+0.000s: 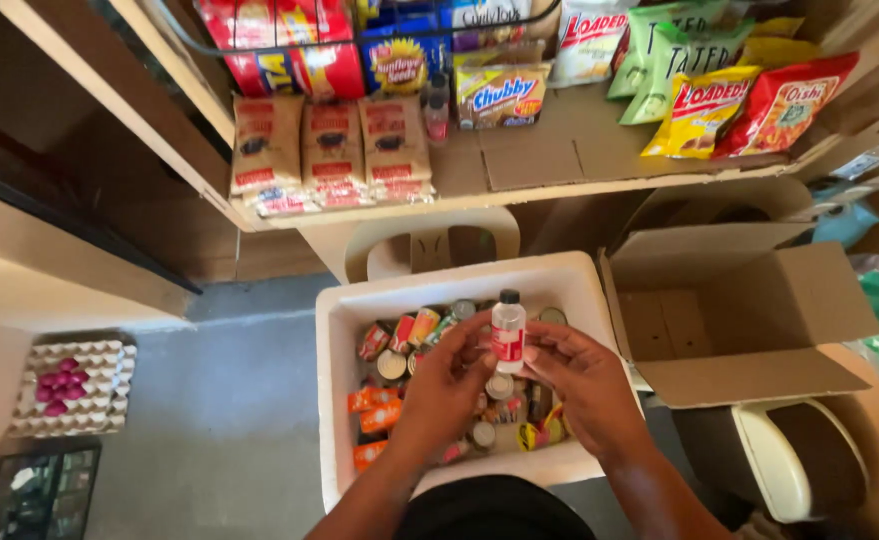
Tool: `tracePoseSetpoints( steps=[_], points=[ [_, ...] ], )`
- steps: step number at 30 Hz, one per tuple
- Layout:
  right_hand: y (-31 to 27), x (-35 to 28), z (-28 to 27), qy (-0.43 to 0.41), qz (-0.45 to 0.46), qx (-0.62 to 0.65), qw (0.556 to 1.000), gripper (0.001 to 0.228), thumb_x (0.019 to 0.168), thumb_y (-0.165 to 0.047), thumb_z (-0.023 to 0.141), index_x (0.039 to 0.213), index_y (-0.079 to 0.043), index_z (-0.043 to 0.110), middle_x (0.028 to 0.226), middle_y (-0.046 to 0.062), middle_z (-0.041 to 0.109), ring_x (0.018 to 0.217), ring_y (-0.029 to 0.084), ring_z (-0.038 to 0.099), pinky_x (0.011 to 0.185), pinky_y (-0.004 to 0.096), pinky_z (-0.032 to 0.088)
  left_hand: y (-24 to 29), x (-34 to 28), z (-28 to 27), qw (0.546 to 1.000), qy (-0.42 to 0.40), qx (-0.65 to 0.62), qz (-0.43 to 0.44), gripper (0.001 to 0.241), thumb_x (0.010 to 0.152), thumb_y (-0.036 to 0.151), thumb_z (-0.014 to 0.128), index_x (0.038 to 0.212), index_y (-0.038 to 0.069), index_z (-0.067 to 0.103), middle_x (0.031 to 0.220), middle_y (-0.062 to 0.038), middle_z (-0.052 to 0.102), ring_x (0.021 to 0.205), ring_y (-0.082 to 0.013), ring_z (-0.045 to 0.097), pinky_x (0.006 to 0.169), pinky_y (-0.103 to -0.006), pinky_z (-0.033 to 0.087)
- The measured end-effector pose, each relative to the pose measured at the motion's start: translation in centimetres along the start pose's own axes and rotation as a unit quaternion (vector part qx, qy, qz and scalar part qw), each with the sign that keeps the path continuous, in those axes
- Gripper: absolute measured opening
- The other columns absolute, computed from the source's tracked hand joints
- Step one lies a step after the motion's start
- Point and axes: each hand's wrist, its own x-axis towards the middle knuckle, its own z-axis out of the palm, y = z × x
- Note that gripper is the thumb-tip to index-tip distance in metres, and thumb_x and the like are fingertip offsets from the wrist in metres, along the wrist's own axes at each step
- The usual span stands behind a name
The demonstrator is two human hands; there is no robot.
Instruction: Stocking grocery shelves with bottles and canned goods from a storage bin.
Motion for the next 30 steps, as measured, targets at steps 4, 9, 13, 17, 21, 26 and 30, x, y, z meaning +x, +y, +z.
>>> tracePoseSetpoints(
  steps=[4, 9, 13, 17, 21, 26, 30],
  points=[
    [-2.0, 3.2, 2.1, -0.009, -0.007, -0.025, 1.000, 0.035, 0.091, -0.007, 0.069, 0.124, 0.004, 0.066, 0.116, 0.014, 0.073, 0.105, 0.020, 0.071, 0.092, 0.037, 0.058, 2.2, 3.6, -1.4, 0.993, 0.005, 0.107, 0.053, 0.044, 0.101, 0.011, 0.061, 0.145, 0.010, 0.058, 0.115, -0.002, 0.073, 0.096, -0.0077, 0.066, 0.082, -0.0240, 0.056],
    [-3.1, 10.1, 3.6, -0.058, -0.132, -0.076, 0.987, 0.040, 0.088, -0.006, 0.076, 0.125, 0.003, 0.066, 0.116, 0.011, 0.073, 0.107, 0.017, 0.069, 0.096, 0.033, 0.055, -0.8, 11.8, -4.5, 0.990, 0.022, 0.091, 0.109, 0.045, 0.101, 0.001, 0.061, 0.145, 0.006, 0.064, 0.100, -0.006, 0.062, 0.089, -0.0104, 0.055, 0.079, -0.0247, 0.048],
    [-3.0, 17.7, 4.2, -0.047, -0.209, -0.136, 0.967, 0.036, 0.086, -0.004, 0.079, 0.120, 0.002, 0.068, 0.112, 0.010, 0.075, 0.104, 0.016, 0.070, 0.096, 0.032, 0.055, 0.3, 18.9, -4.4, 0.994, 0.051, 0.070, 0.063, 0.055, 0.093, -0.005, 0.051, 0.145, 0.010, 0.060, 0.105, -0.005, 0.070, 0.090, -0.0112, 0.059, 0.079, -0.0235, 0.048],
    [-1.9, 26.1, 4.2, 0.002, -0.299, -0.187, 0.936, 0.034, 0.084, 0.000, 0.082, 0.115, -0.001, 0.067, 0.109, 0.008, 0.075, 0.103, 0.015, 0.070, 0.095, 0.031, 0.056, -3.7, 27.2, -5.1, 0.982, 0.095, 0.053, 0.155, 0.051, 0.092, -0.005, 0.043, 0.137, 0.004, 0.064, 0.124, -0.006, 0.072, 0.114, -0.0126, 0.063, 0.100, -0.0232, 0.046],
    [1.5, 33.9, 3.1, 0.027, -0.295, -0.167, 0.940, 0.036, 0.082, 0.004, 0.080, 0.115, -0.002, 0.066, 0.107, 0.007, 0.074, 0.103, 0.015, 0.070, 0.095, 0.031, 0.056, -6.7, 32.1, -5.5, 0.984, 0.167, 0.002, 0.069, 0.058, 0.087, -0.005, 0.043, 0.138, 0.004, 0.068, 0.123, -0.011, 0.074, 0.110, -0.0166, 0.065, 0.095, -0.0267, 0.048],
    [2.4, 37.0, 3.7, -0.001, -0.299, -0.117, 0.947, 0.033, 0.085, 0.006, 0.076, 0.116, -0.001, 0.066, 0.108, 0.007, 0.074, 0.105, 0.016, 0.071, 0.098, 0.031, 0.056, -3.6, 31.2, -3.5, 0.971, 0.222, 0.013, 0.085, 0.048, 0.099, 0.008, 0.049, 0.147, 0.010, 0.055, 0.126, -0.008, 0.071, 0.111, -0.0148, 0.063, 0.096, -0.0262, 0.047],
    [1.7, 37.0, 3.5, -0.039, -0.275, -0.109, 0.955, 0.034, 0.087, 0.006, 0.073, 0.121, 0.002, 0.065, 0.113, 0.009, 0.074, 0.109, 0.017, 0.070, 0.099, 0.030, 0.055, -1.9, 30.9, -2.8, 0.958, 0.269, 0.083, 0.062, 0.048, 0.102, 0.013, 0.048, 0.150, 0.014, 0.051, 0.127, -0.004, 0.067, 0.107, -0.0121, 0.063, 0.091, -0.0250, 0.048]
  ],
)
